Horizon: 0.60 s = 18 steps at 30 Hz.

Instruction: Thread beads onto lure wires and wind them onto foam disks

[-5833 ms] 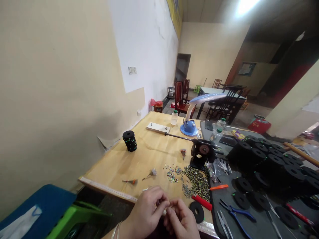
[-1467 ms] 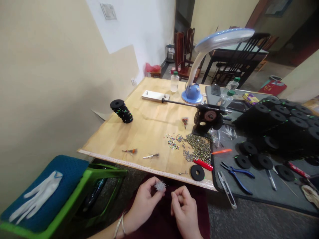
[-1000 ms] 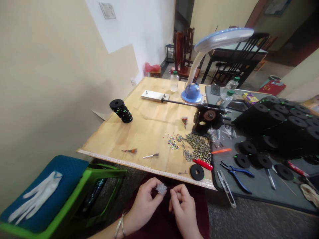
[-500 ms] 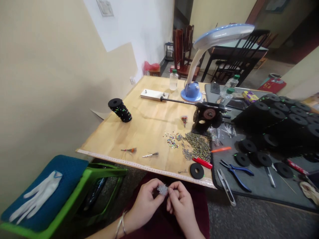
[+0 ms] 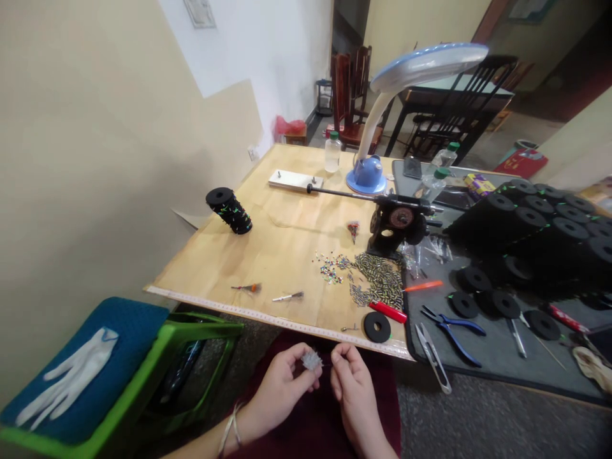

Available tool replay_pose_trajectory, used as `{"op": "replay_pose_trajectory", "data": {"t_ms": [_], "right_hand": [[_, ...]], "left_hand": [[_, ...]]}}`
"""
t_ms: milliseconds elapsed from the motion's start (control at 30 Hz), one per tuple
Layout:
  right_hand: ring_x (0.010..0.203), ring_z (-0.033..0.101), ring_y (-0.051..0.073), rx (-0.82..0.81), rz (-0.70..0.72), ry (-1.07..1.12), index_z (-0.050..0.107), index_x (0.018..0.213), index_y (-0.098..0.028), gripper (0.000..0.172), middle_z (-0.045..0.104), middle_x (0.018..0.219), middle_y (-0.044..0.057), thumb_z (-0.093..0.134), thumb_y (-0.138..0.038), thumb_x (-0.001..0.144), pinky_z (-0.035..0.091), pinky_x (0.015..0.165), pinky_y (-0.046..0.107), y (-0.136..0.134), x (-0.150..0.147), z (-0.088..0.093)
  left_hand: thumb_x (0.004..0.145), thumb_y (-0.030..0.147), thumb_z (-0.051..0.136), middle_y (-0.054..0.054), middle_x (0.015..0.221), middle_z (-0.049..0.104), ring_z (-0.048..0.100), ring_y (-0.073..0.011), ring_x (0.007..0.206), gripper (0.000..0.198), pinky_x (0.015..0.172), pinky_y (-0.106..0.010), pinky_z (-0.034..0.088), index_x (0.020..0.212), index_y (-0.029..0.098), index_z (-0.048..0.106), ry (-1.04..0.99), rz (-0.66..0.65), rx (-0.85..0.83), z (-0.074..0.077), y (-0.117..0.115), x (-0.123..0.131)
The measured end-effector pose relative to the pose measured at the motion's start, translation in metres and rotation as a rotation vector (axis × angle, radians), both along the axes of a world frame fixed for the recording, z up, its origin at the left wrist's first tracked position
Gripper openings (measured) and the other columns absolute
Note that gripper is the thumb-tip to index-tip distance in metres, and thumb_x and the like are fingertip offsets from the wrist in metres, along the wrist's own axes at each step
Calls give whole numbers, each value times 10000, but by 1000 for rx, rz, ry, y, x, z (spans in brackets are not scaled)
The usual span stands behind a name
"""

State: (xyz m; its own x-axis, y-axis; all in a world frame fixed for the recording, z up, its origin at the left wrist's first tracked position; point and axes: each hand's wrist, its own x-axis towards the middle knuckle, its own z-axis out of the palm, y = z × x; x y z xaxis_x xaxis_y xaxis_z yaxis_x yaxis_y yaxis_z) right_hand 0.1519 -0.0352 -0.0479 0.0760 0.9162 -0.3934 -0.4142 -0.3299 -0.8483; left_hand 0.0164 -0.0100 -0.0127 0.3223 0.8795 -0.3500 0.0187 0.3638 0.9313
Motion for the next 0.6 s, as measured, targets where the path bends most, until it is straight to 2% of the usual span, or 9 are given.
{"op": "replay_pose_trajectory", "data": {"t_ms": [200, 333, 467, 600], "right_hand": [[372, 159, 44, -11, 43, 7, 478, 755, -200, 394, 259, 446, -146, 653, -554, 763, 124, 362, 160, 0, 2, 7], [373, 138, 43, -34, 77, 15, 487, 765, -198, 404, 249, 444, -146, 657, -564, 753, 104, 354, 158, 0, 1, 10], [382, 130, 47, -48, 71, 20, 483, 763, -200, 417, 235, 454, -147, 658, -578, 744, 108, 353, 155, -1, 0, 8], [377, 164, 49, -7, 96, -8, 495, 781, -190, 368, 280, 439, -142, 628, -532, 798, 128, 376, 164, -1, -1, 4]], "left_hand": [[788, 320, 617, 28, 583, 516, 493, -124, 555, 203, 560, -233, 423, 682, 169, 533, 31, 7, 26, -3, 1, -1], [787, 292, 620, 25, 633, 514, 469, -128, 616, 176, 607, -229, 413, 689, 169, 541, 87, 39, 86, -6, 1, -3], [786, 311, 623, 10, 652, 541, 483, -142, 645, 186, 629, -232, 420, 687, 164, 566, 107, 19, 94, -5, 0, -3], [765, 318, 646, 15, 612, 560, 479, -133, 592, 182, 587, -224, 402, 698, 151, 615, 132, 5, 69, -6, 1, -1]]}}
